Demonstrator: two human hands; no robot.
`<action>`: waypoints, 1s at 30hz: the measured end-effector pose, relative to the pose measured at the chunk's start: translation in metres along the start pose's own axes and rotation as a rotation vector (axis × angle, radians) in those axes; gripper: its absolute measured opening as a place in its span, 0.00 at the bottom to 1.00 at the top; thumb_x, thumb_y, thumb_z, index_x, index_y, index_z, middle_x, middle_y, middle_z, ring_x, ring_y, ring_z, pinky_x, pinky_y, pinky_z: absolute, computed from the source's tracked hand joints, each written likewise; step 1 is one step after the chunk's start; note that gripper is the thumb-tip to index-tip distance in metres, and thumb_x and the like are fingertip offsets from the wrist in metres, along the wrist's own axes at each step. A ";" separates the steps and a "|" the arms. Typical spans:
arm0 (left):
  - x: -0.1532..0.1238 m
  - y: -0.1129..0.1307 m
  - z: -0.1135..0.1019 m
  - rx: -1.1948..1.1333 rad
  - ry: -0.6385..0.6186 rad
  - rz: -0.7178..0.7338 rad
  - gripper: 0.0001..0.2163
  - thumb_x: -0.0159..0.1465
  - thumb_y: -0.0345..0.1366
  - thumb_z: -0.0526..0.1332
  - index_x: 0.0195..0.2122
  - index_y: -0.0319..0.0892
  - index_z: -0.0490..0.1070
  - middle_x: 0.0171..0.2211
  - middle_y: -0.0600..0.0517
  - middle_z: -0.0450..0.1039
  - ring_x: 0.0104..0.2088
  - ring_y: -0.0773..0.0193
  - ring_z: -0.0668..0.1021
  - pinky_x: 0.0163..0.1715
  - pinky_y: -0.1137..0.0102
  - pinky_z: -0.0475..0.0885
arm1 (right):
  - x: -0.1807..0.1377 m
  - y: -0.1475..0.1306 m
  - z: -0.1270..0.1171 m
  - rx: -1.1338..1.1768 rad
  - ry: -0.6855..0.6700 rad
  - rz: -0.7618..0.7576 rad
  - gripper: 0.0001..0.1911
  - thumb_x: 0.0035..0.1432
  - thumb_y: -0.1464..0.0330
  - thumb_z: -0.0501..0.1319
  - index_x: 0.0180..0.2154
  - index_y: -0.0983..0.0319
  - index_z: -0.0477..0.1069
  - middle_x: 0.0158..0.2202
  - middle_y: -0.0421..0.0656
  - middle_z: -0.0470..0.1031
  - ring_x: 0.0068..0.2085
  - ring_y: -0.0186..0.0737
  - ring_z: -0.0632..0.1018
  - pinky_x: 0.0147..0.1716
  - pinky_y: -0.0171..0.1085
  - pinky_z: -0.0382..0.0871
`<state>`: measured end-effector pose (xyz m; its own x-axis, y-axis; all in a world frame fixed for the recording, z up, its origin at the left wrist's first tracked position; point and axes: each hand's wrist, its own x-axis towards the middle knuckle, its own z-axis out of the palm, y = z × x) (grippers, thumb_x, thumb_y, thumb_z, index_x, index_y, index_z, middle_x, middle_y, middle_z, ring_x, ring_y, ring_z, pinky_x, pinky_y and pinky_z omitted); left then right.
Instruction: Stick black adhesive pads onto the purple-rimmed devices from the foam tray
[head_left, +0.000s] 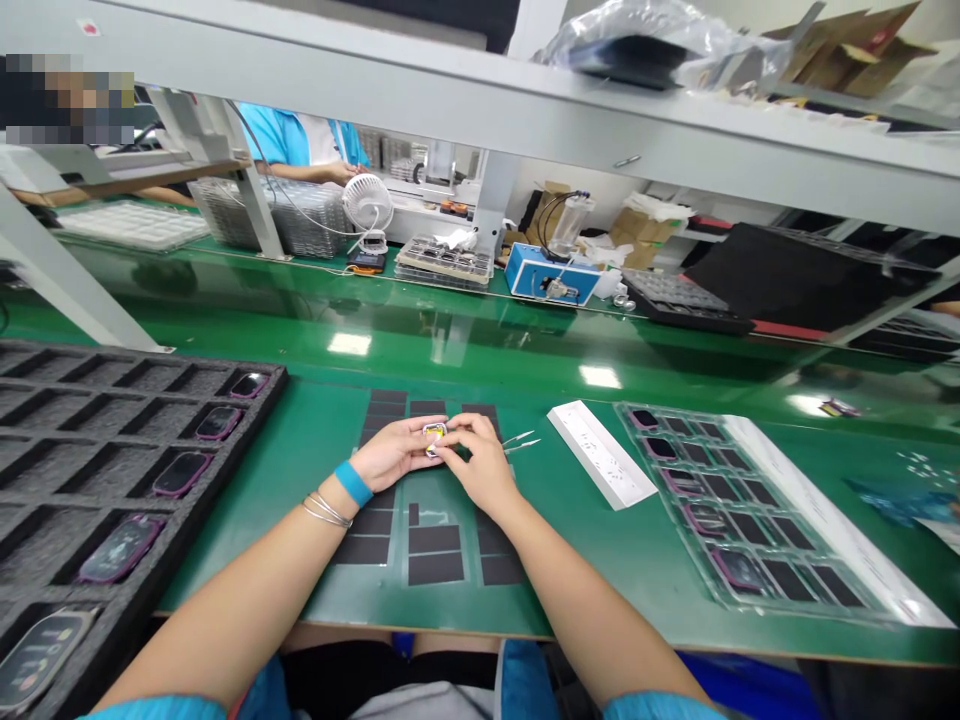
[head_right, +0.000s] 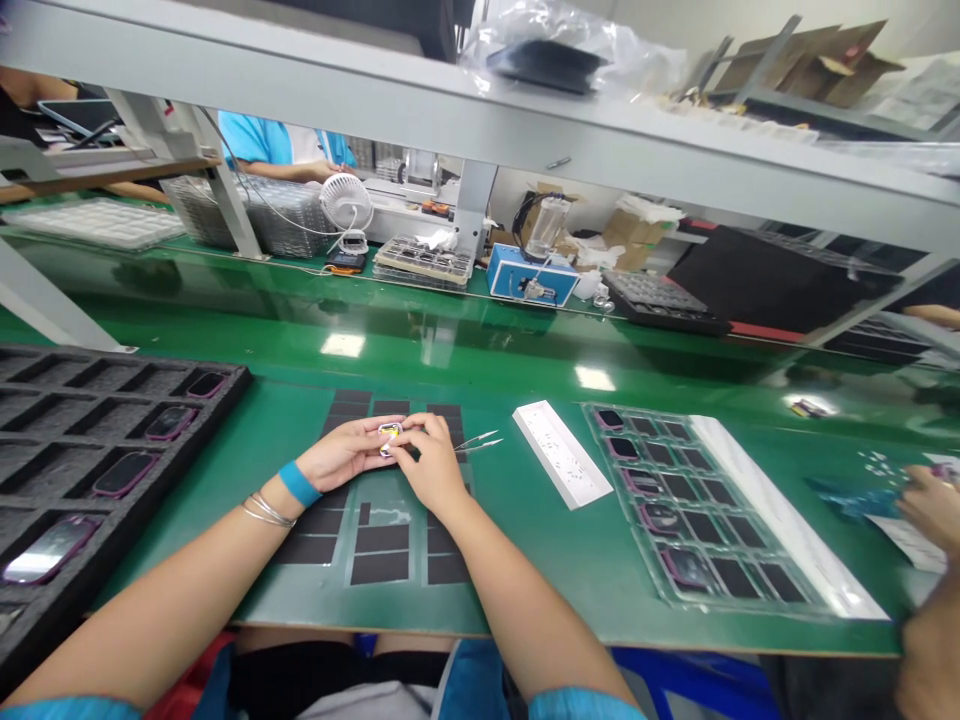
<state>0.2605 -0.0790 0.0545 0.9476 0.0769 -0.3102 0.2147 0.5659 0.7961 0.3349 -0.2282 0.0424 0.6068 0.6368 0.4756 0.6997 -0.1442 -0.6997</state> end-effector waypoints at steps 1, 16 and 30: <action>0.000 0.000 0.000 0.026 -0.017 0.013 0.20 0.51 0.28 0.69 0.46 0.38 0.72 0.40 0.45 0.77 0.35 0.65 0.78 0.40 0.69 0.73 | 0.000 0.003 0.001 0.102 0.011 0.066 0.08 0.50 0.71 0.65 0.35 0.57 0.73 0.45 0.44 0.69 0.49 0.43 0.70 0.52 0.49 0.65; 0.002 -0.008 0.000 0.186 -0.055 0.143 0.22 0.46 0.35 0.72 0.43 0.36 0.73 0.38 0.43 0.78 0.37 0.61 0.79 0.38 0.68 0.74 | -0.002 0.004 0.009 0.716 -0.154 0.387 0.25 0.46 0.68 0.65 0.48 0.58 0.63 0.49 0.47 0.73 0.47 0.43 0.77 0.45 0.43 0.74; 0.001 0.012 -0.008 -0.027 -0.047 0.135 0.22 0.54 0.30 0.67 0.51 0.40 0.69 0.49 0.42 0.72 0.45 0.58 0.77 0.51 0.64 0.68 | 0.017 0.025 -0.079 -0.349 -0.344 0.238 0.18 0.43 0.75 0.66 0.40 0.57 0.75 0.46 0.45 0.74 0.50 0.49 0.72 0.51 0.47 0.65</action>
<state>0.2619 -0.0657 0.0596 0.9776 0.1152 -0.1762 0.0790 0.5752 0.8142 0.3926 -0.2810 0.0747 0.6464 0.7585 0.0825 0.6772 -0.5206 -0.5201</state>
